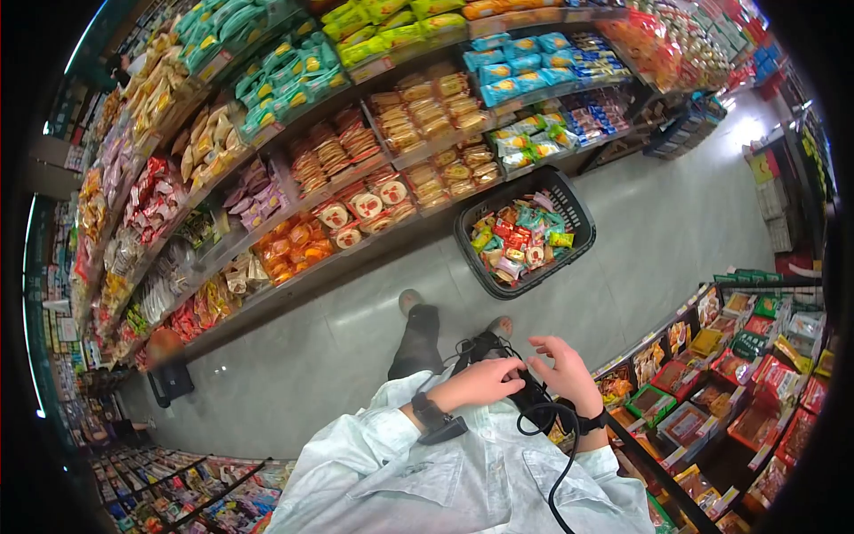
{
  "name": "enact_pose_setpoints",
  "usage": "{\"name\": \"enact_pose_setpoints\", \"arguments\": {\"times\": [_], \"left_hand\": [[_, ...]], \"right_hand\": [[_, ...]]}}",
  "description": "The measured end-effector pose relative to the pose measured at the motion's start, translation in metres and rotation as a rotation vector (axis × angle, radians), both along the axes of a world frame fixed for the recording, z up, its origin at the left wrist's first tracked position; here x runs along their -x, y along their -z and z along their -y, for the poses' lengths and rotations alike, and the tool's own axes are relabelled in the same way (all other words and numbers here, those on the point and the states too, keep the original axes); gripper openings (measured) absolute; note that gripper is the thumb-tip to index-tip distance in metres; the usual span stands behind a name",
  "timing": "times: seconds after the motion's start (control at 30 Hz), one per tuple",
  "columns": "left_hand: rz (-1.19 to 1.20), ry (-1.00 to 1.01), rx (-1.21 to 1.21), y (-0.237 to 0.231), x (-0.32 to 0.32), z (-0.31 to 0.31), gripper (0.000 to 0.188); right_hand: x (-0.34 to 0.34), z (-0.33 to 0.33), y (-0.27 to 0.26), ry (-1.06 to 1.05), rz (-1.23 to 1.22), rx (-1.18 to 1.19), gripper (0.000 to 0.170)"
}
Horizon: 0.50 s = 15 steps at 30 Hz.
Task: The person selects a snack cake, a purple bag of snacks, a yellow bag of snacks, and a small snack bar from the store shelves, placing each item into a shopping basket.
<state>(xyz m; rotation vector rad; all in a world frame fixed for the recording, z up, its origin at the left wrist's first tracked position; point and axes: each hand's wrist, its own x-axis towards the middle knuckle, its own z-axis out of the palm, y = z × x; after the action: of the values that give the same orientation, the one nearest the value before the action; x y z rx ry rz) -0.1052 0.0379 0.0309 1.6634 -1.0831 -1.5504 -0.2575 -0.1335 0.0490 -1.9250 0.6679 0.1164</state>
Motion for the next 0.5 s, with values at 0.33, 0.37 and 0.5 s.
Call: {"name": "enact_pose_setpoints", "arguments": {"times": [0.33,0.37,0.5], "left_hand": [[-0.112,-0.217,0.257,0.023,-0.151,-0.075,0.057],[-0.080,-0.252,0.329,0.029,-0.167,-0.082,0.057],[-0.158,-0.328,0.164,0.011,-0.232,-0.116,0.077]], "right_hand": [[-0.165,-0.067,-0.015,-0.281,0.011,0.138,0.043],[-0.183,-0.075,-0.020,-0.271,-0.019,0.055,0.042],[-0.237,-0.087,-0.038,-0.311,-0.135,0.023,0.045]]}}
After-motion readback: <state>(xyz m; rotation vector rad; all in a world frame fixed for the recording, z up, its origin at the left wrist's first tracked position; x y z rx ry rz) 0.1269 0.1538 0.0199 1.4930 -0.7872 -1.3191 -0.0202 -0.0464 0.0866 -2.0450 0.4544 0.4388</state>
